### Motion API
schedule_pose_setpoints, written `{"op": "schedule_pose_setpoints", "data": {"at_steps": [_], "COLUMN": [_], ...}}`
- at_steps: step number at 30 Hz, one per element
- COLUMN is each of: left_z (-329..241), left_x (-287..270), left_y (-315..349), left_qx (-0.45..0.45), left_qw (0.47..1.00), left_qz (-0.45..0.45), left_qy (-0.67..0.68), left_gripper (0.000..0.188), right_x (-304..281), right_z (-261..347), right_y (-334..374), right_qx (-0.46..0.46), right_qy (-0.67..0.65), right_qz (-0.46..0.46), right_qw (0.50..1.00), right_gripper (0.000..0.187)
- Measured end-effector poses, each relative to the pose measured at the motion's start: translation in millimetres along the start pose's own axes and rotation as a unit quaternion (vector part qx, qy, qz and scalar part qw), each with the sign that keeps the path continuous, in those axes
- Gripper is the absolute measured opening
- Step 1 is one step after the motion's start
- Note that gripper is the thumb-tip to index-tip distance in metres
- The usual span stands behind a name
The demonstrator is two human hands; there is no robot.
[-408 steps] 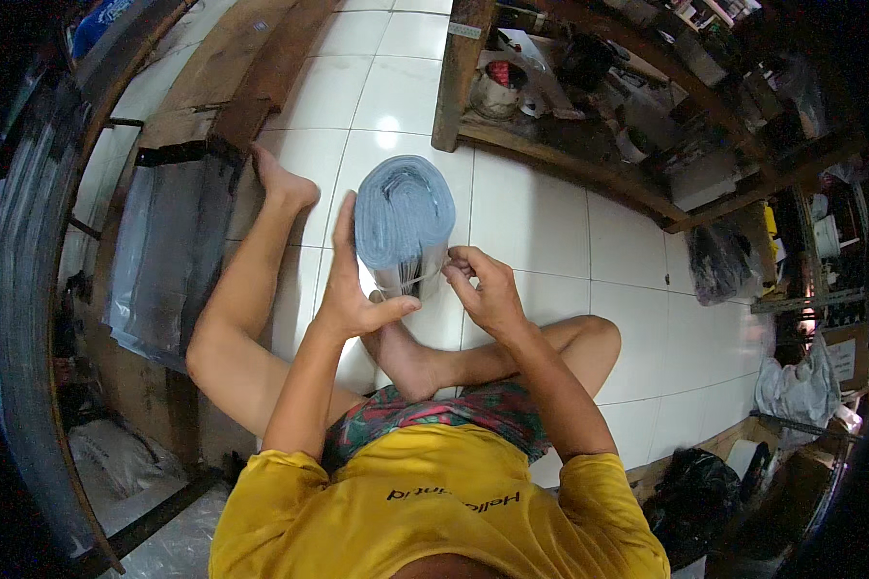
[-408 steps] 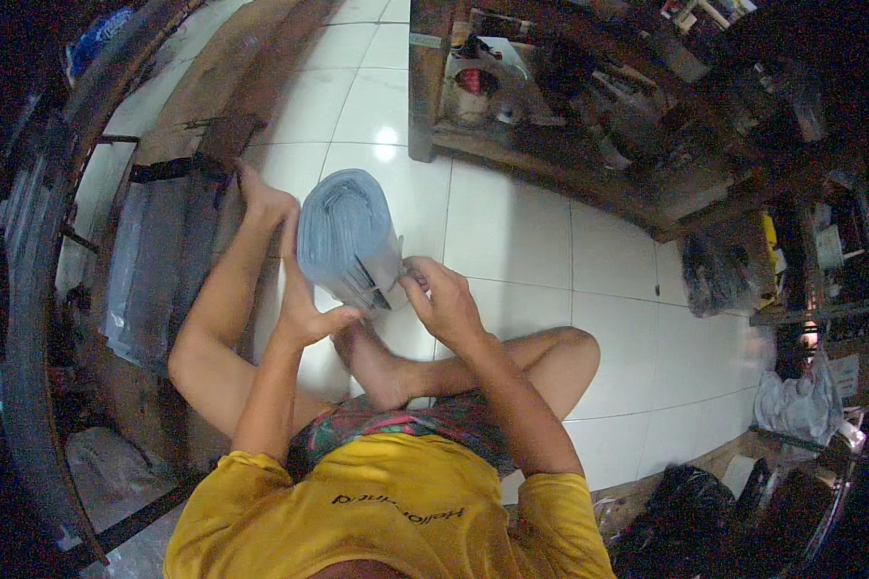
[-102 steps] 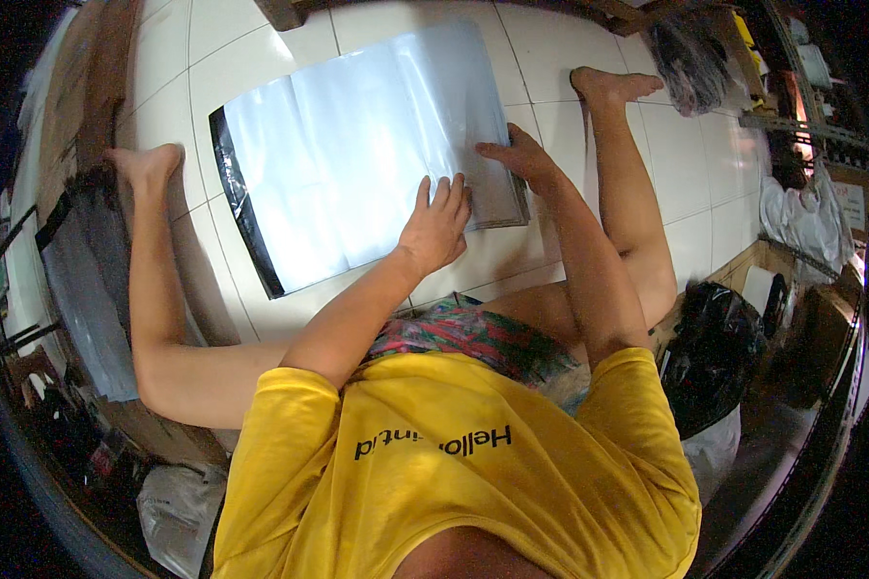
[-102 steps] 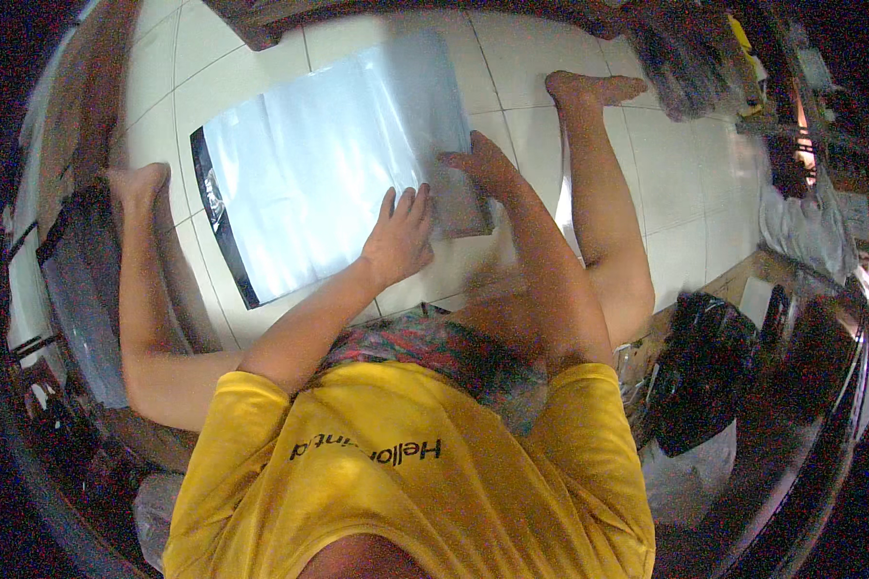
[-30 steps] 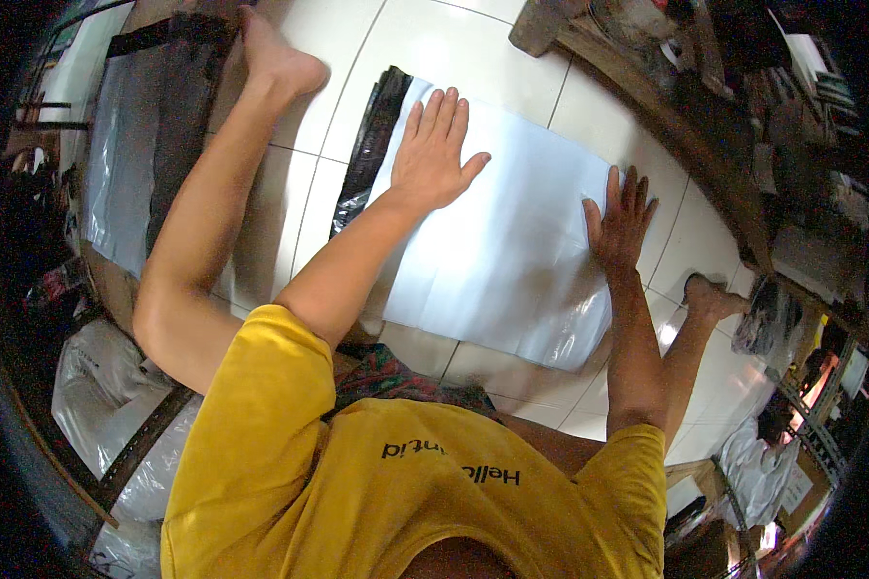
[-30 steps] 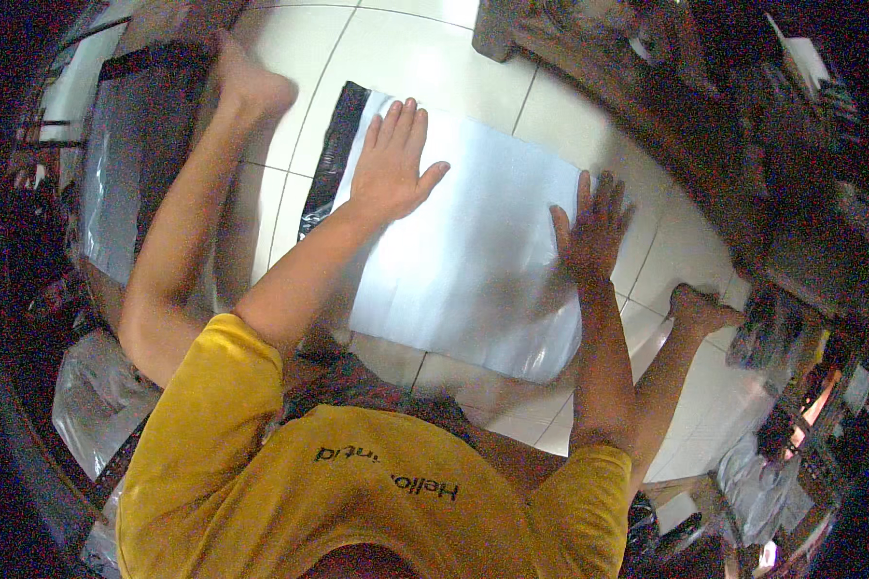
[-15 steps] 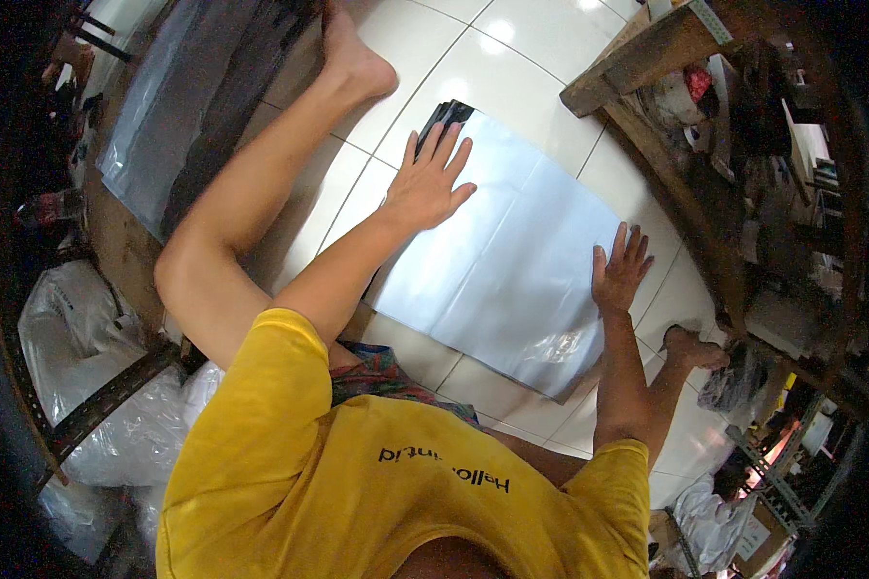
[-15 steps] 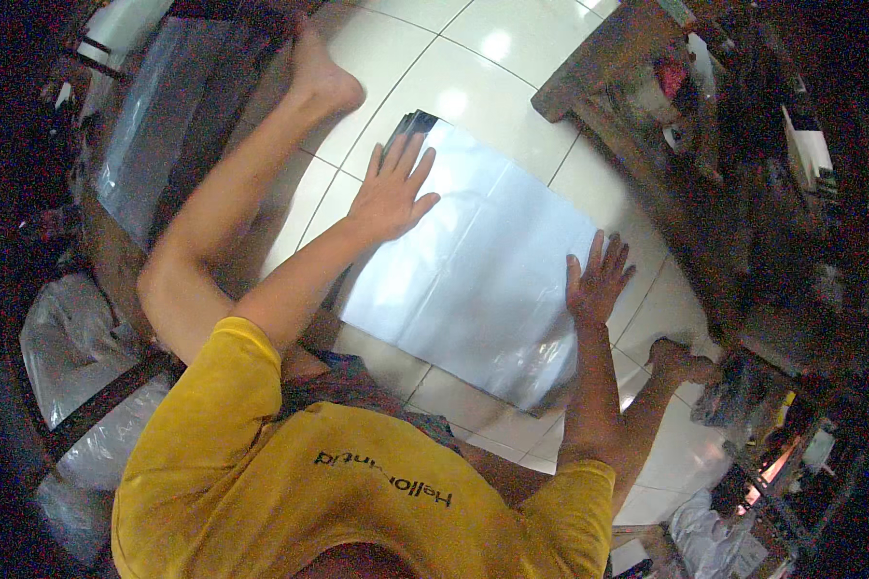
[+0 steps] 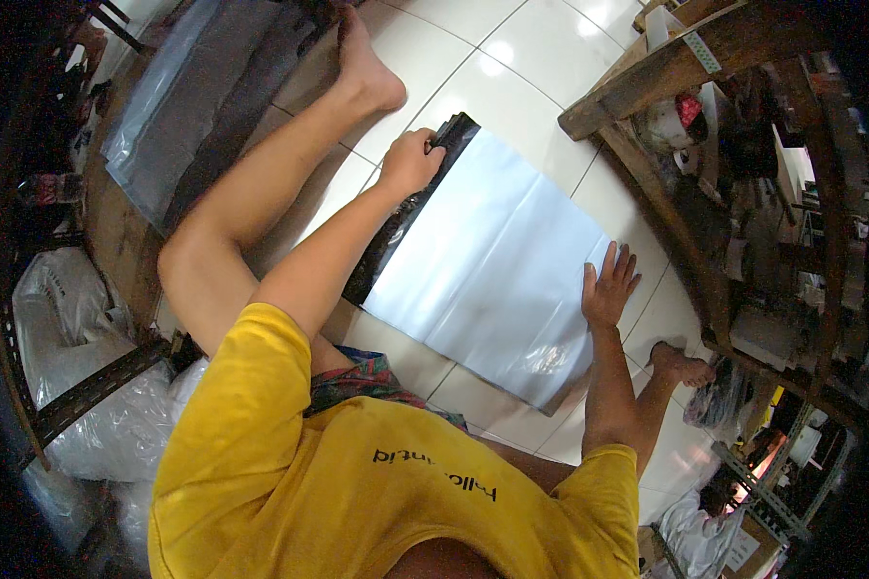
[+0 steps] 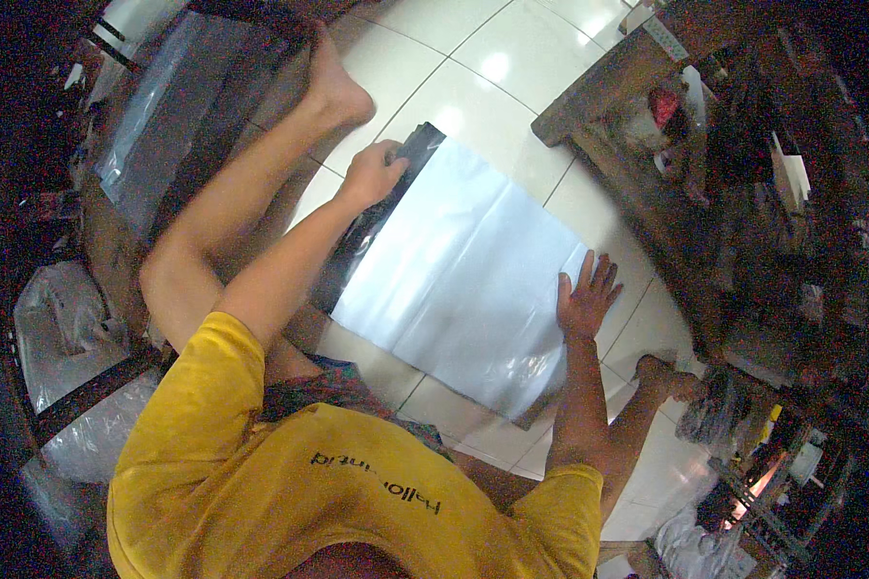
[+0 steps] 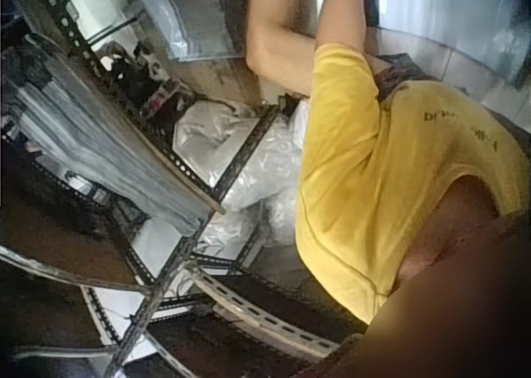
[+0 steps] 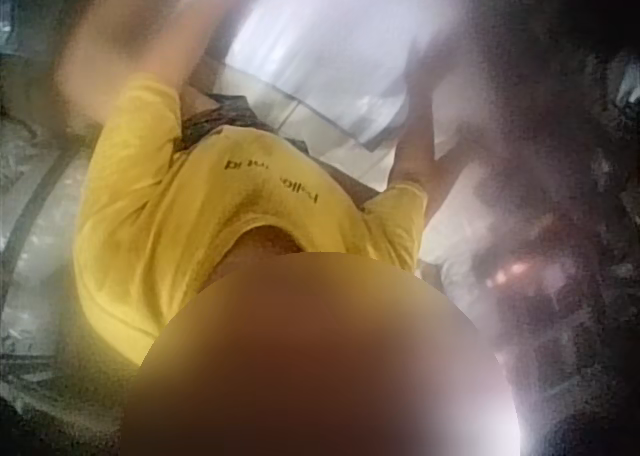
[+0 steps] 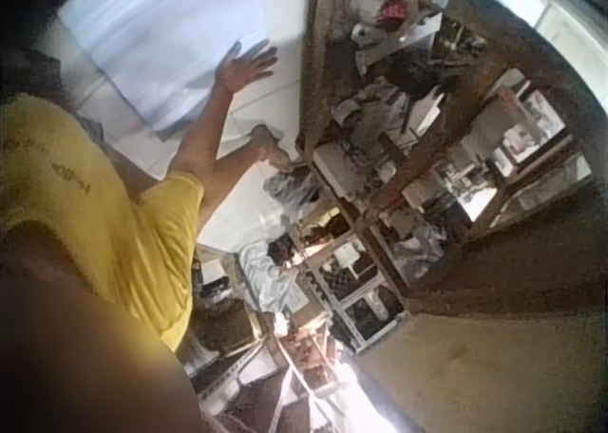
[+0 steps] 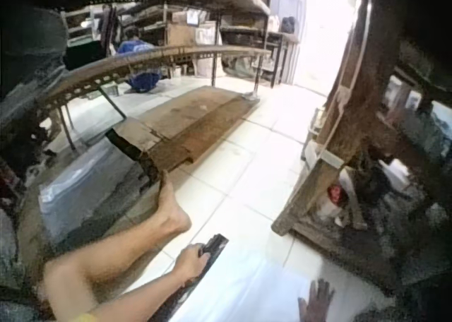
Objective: The person sits on the floor and repeatedly folds white poly mailers, then places them into a black plastic bag. The person handles the mailers one at a time, smoothing and folding them before stacking them in the bag.
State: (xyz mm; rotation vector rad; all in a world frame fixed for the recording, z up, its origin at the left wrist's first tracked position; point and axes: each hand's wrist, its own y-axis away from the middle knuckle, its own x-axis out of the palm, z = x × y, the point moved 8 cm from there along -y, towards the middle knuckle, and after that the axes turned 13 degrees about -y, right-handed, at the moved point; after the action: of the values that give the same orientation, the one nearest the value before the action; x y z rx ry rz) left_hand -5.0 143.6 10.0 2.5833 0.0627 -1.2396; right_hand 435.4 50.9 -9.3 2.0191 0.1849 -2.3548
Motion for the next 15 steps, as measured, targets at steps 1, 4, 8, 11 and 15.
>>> {"op": "schedule_pose_setpoints", "data": {"at_steps": [1, 4, 8, 11, 15], "left_z": [12, 24, 24, 18, 13], "left_x": [6, 21, 14, 6, 11], "left_y": [-7, -21, -34, -32, -24], "left_qx": [-0.007, -0.033, -0.007, 0.044, 0.009], "left_qw": [0.999, 0.975, 0.979, 0.997, 0.994], "left_qz": [0.013, 0.1, 0.104, 0.051, 0.041], "left_qy": [0.041, 0.194, 0.173, -0.029, -0.099], "left_gripper": [0.034, 0.026, 0.029, 0.029, 0.031], "right_x": [2, 0, -1, 2, 4], "right_z": [2, 4, 3, -1, -2], "right_y": [-1, -1, 1, 0, 1], "right_qx": [-0.008, -0.012, -0.02, -0.012, -0.012], "right_qy": [0.0, -0.003, -0.003, 0.01, 0.003], "right_qz": [-0.006, -0.012, -0.022, -0.017, -0.024], "right_qw": [1.0, 1.0, 1.0, 1.0, 1.0], "right_gripper": [0.071, 0.071, 0.07, 0.069, 0.068]}}
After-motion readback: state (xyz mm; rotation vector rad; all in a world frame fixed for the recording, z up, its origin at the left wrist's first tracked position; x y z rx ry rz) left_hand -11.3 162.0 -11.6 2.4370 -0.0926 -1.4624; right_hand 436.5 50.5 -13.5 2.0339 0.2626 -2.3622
